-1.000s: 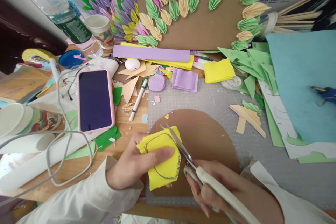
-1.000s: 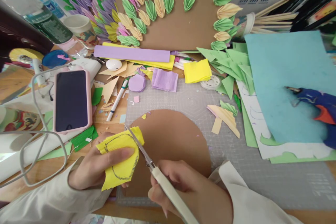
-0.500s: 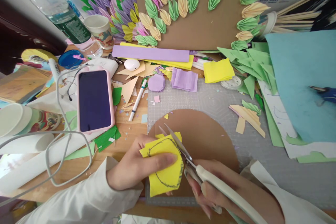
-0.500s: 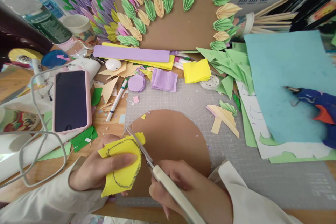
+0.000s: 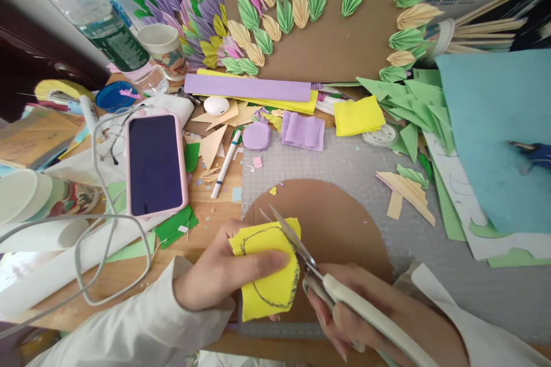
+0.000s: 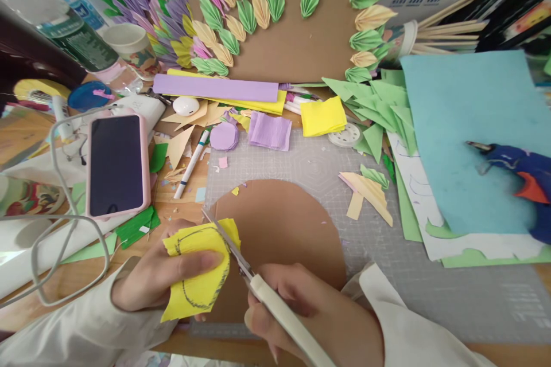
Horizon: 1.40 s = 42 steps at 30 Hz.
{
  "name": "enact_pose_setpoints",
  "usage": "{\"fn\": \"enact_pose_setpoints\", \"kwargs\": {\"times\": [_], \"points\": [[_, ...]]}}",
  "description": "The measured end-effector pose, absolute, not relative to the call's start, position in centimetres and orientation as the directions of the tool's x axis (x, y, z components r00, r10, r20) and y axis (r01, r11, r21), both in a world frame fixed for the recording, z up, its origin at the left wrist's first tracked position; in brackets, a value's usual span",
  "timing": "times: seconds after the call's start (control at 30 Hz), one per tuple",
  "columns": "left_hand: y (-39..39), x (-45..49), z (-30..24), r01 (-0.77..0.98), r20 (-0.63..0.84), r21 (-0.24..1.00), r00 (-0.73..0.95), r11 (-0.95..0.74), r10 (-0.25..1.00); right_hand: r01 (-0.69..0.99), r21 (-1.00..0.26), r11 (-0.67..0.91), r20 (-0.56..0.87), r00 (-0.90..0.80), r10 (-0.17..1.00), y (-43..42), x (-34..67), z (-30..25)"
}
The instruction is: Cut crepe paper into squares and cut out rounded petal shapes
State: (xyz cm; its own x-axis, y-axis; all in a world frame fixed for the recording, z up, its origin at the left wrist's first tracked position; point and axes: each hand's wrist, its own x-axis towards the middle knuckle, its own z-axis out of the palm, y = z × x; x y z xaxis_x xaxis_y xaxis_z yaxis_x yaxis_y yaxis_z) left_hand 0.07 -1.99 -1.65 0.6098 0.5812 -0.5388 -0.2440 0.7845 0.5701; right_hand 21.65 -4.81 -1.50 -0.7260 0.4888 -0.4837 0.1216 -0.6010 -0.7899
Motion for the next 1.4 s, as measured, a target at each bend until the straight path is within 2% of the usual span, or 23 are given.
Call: {"fn": "enact_pose_setpoints", "kwargs": {"times": [0.27,0.6,0.8,0.87,1.0,1.2,1.3,1.4], "points": [[-1.6,0.0,-1.4,-0.212,-0.547,0.578,0.616,0.788,0.567,-0.018,-0.780,-0.626,-0.413,-0.737,0.535,-5.2,21.2,-1.9],[-1.9,0.1,-1.7,-0.273,-0.563,0.559,0.568,0.783,0.600,-0.015,-0.743,-0.669,-0.460,-0.715,0.527,-5.0,21.1,-1.9],[-1.8,0.1,-2.2,-0.268,-0.553,0.672,0.439,0.690,0.708,-0.074,-0.762,-0.643,-0.440,-0.670,0.598,-5.6,21.3,-2.9],[-1.8,0.1,-2.0,-0.276,-0.554,0.686,0.401,0.673,0.729,-0.061,-0.758,-0.649,-0.458,-0.659,0.597,-5.9,21.3,-3.2],[-1.7,0.3,-1.3,-0.265,-0.576,0.687,0.369,0.676,0.730,-0.143,-0.701,-0.699,-0.441,-0.683,0.582,-6.0,21.3,-3.2],[-1.5,0.0,-1.6,-0.220,-0.495,0.708,0.524,0.671,0.693,-0.112,-0.689,-0.716,-0.458,-0.699,0.550,-5.6,21.1,-2.7],[-1.6,-0.1,-1.9,-0.225,-0.492,0.704,0.530,0.673,0.691,-0.135,-0.666,-0.733,-0.473,-0.684,0.555,-5.7,21.1,-3.0],[-1.7,0.0,-1.8,-0.214,-0.495,0.693,0.554,0.689,0.670,-0.126,-0.703,-0.699,-0.481,-0.640,0.599,-5.5,21.1,-3.2]]}}
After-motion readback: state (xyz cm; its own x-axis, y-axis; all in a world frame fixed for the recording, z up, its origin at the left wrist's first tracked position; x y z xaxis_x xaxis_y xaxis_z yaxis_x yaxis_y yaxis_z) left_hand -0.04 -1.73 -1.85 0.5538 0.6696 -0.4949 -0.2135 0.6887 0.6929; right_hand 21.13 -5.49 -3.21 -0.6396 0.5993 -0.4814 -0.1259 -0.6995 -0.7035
